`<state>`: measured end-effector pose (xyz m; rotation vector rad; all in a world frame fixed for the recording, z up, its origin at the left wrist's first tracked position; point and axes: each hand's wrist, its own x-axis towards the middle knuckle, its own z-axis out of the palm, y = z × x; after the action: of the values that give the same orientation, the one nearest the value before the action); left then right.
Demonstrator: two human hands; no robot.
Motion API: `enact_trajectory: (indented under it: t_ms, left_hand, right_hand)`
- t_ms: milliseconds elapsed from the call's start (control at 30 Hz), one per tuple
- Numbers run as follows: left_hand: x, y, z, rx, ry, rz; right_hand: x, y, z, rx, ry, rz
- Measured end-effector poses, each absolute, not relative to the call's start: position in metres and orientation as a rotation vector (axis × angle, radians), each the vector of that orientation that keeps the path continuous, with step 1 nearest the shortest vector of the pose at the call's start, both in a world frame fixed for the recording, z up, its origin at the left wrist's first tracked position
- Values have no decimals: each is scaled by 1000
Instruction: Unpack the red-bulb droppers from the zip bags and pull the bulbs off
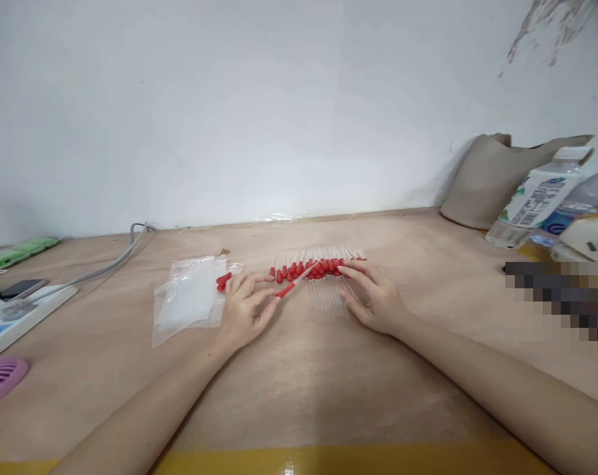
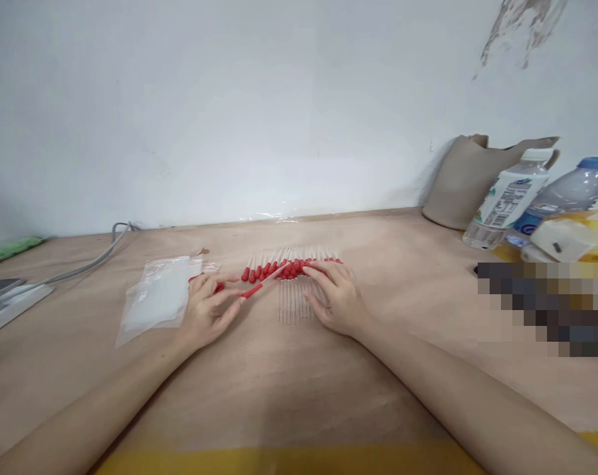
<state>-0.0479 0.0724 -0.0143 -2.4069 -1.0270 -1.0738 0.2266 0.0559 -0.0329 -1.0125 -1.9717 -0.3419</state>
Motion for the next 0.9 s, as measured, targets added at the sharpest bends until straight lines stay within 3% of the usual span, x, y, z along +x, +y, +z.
enact_trajectory:
  t_ms: [233, 900]
  left_hand:
    - [-27, 54, -16, -2572, -794, -1122]
    - [-6, 61, -29, -2746, -595, -1072]
  right_hand:
    - [222, 50, -31, -862, -2283, -425]
    - [201, 47, -34, -727, -2263, -361]
